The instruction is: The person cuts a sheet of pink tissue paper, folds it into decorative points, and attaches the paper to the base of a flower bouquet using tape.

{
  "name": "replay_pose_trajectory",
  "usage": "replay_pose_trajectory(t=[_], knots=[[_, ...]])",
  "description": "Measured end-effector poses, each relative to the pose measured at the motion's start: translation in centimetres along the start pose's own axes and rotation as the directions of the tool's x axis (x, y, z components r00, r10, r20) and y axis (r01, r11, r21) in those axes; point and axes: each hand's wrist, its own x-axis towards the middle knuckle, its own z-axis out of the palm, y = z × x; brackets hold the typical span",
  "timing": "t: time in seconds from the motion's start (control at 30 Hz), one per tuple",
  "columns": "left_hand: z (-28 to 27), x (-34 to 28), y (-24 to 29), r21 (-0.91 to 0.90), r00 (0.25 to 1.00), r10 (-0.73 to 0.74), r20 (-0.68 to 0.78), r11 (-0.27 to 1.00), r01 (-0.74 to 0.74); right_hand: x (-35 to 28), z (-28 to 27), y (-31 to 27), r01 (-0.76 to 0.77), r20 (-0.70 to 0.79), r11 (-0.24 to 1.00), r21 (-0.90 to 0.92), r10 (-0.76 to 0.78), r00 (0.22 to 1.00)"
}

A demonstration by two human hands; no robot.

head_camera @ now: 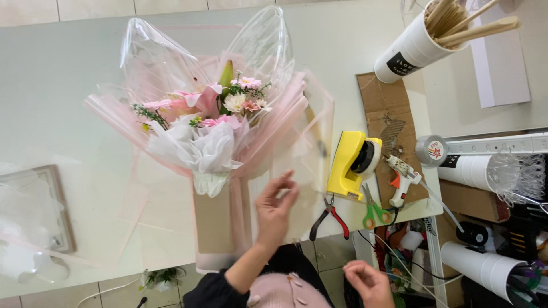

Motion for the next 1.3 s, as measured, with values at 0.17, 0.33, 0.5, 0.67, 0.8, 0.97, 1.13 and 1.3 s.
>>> replay_pose_trajectory(t=[0.17, 0.33, 0.5, 0.67, 0.8, 0.97, 1.13, 1.3], knots=[[-11.0, 0.6, 3.8, 0.040, 0.869, 0.146, -0.473, 0.989, -0.144, 4.2, 8.2, -12.3, 0.485, 0.517, 0.823, -0.296, -0.289, 0.806], [-19.1, 1.4, 4.9, -0.226, 0.710, -0.071, -0.701, 0.966, -0.126, 11.2, 17.3, -17.1, 0.554, 0.701, 0.700, -0.450, -0.107, 0.705], [-24.1, 3.3, 1.8, -0.125, 0.696, 0.005, -0.718, 0.983, -0.137, 11.2, 22.8, -20.7, 0.540, 0.692, 0.739, -0.403, -0.140, 0.708], [-25.9, 4.9, 0.2, -0.149, 0.676, -0.009, -0.737, 0.978, -0.149, 11.6, 24.7, -20.1, 0.524, 0.658, 0.757, -0.390, -0.170, 0.734], [-26.3, 5.6, -0.5, -0.143, 0.669, -0.028, -0.743, 0.983, -0.117, 13.1, 25.0, -18.2, 0.494, 0.567, 0.724, -0.480, -0.173, 0.805], [-26.5, 6.3, -2.4, -0.074, 0.668, -0.015, -0.744, 0.995, -0.060, 15.7, 25.4, -14.1, 0.447, 0.454, 0.717, -0.534, -0.203, 0.868], [-25.5, 6.3, -3.2, 0.083, 0.668, 0.074, -0.740, 0.996, -0.018, 13.0, 28.0, -12.7, 0.368, 0.264, 0.759, -0.537, -0.264, 0.928], [-25.2, 6.2, -3.8, 0.204, 0.654, 0.126, -0.746, 0.978, 0.045, 11.5, 30.2, -12.4, 0.289, 0.148, 0.804, -0.519, -0.248, 0.957]])
